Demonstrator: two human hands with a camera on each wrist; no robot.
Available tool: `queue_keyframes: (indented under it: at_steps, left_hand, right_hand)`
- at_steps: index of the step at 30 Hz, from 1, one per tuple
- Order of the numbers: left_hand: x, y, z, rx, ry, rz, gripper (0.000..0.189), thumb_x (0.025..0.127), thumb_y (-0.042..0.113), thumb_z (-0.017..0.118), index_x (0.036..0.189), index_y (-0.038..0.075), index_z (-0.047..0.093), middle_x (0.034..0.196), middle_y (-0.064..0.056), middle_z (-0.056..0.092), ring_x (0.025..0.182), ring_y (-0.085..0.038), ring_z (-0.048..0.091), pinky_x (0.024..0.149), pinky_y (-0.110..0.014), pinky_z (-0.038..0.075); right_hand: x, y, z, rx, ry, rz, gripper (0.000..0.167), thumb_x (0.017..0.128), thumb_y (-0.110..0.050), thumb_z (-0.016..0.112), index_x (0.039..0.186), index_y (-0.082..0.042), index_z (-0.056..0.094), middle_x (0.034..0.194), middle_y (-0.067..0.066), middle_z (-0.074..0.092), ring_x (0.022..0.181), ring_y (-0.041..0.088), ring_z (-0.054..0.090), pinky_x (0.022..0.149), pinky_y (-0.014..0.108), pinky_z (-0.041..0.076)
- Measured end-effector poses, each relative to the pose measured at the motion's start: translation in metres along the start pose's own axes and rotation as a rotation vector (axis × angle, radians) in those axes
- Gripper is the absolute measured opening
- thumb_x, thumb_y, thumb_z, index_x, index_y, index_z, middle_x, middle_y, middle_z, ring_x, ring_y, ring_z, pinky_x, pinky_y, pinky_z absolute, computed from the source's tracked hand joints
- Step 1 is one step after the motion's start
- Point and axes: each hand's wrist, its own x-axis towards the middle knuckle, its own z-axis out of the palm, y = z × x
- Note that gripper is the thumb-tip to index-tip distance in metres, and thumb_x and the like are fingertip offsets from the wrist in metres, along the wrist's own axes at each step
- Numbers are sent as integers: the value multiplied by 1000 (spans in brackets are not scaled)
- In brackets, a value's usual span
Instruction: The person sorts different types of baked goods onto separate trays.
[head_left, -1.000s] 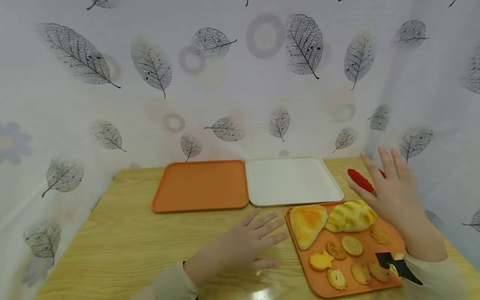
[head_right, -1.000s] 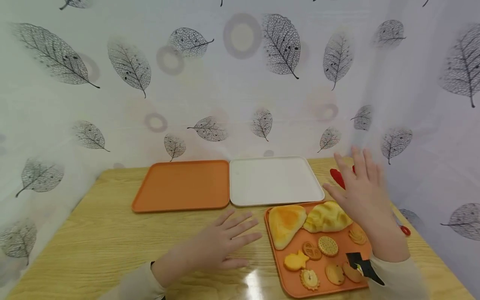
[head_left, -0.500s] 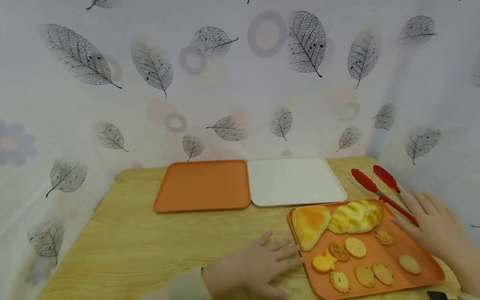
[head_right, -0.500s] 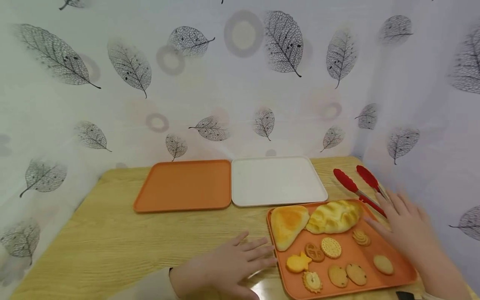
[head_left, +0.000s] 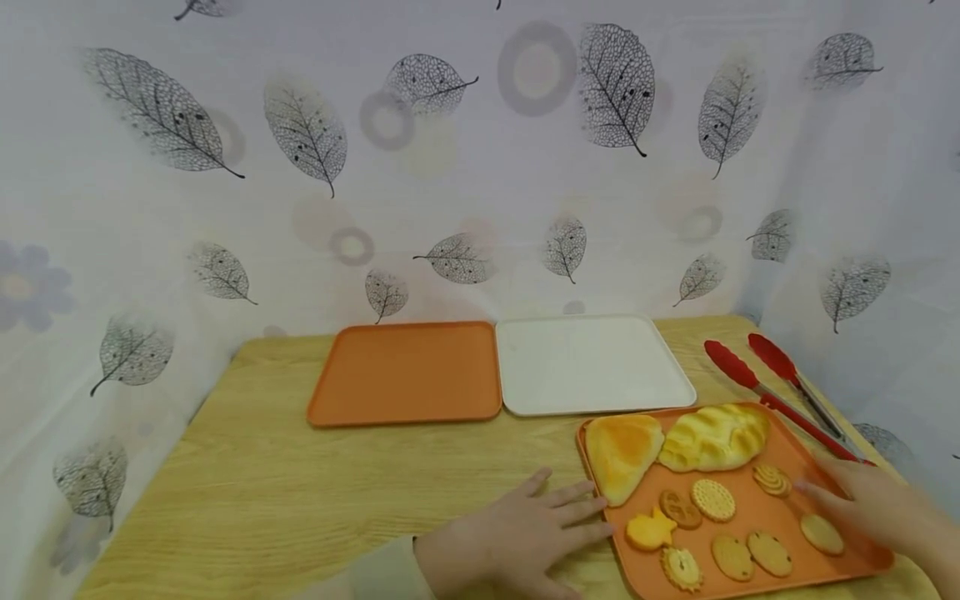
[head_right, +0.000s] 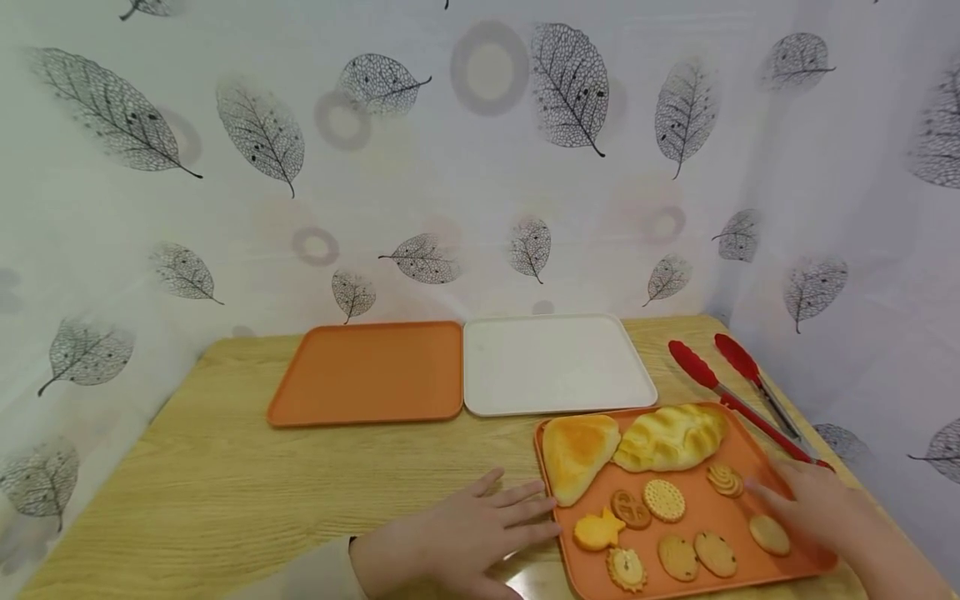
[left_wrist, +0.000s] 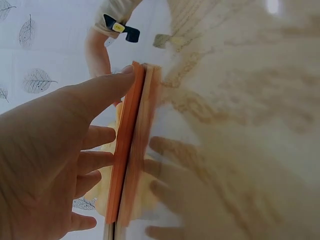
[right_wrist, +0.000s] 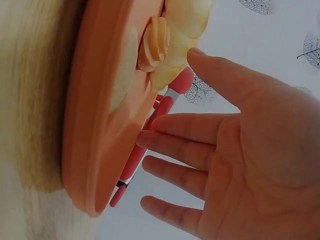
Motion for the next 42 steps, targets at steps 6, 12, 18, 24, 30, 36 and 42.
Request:
queue_keyframes:
  at_steps: [6, 12, 18, 24, 30, 36, 42]
  left_hand:
    - [3, 1, 1, -7, 9, 2, 74, 96, 69, 29, 156, 36, 1, 165, 12, 0, 153, -11, -3, 122, -51, 19]
    - [2, -1, 2, -63, 22, 1, 72, 96, 68, 31, 156, 39, 5, 164, 13, 3, 153, -14, 5, 121, -53, 20]
    - [-11, -8, 10, -129, 33, -12, 72, 95, 70, 30, 156, 40, 5, 164, 15, 2, 153, -15, 6, 121, -56, 18]
    - [-34, -17, 19, -188, 68, -40, 74, 94, 71, 34, 156, 40, 10, 164, 14, 7, 153, -18, 11, 118, -60, 20]
    - [-61, -21, 26, -210, 115, -85, 73, 92, 72, 37, 155, 37, 22, 164, 13, 16, 152, -20, 16, 115, -63, 24]
    - [-93, -20, 31, -241, 181, -140, 68, 93, 70, 37, 150, 32, 36, 161, 9, 26, 150, -26, 25, 112, -65, 27]
    - [-119, -22, 38, -249, 235, -178, 64, 94, 68, 39, 146, 31, 44, 159, 8, 33, 146, -29, 33, 109, -67, 29]
  right_hand:
    - [-5, -2, -1, 75, -87, 32, 82, 102, -50, 43, 130, 27, 38, 119, 47, 52, 103, 60, 55, 79, 63, 48]
    - [-11, -7, -4, 96, -64, 31, 82, 100, -49, 47, 129, 27, 40, 121, 48, 50, 105, 61, 53, 80, 64, 47]
    - [-15, -16, -1, 117, -34, -20, 76, 98, -45, 54, 127, 25, 46, 123, 47, 50, 109, 63, 49, 82, 65, 46]
    - [-15, -31, 1, 138, -75, -61, 74, 97, -44, 55, 130, 21, 47, 125, 43, 53, 111, 59, 52, 83, 65, 46]
    - [-20, -50, 3, 125, -45, -156, 65, 94, -41, 61, 132, 12, 53, 127, 34, 58, 113, 52, 56, 84, 58, 51]
    - [-21, -68, 8, 52, -48, -256, 63, 93, -45, 62, 134, 1, 56, 133, 25, 59, 115, 47, 57, 83, 49, 54]
    - [-18, -82, 14, -47, 97, -416, 58, 87, -49, 67, 132, -13, 62, 130, 12, 65, 115, 34, 61, 81, 43, 56]
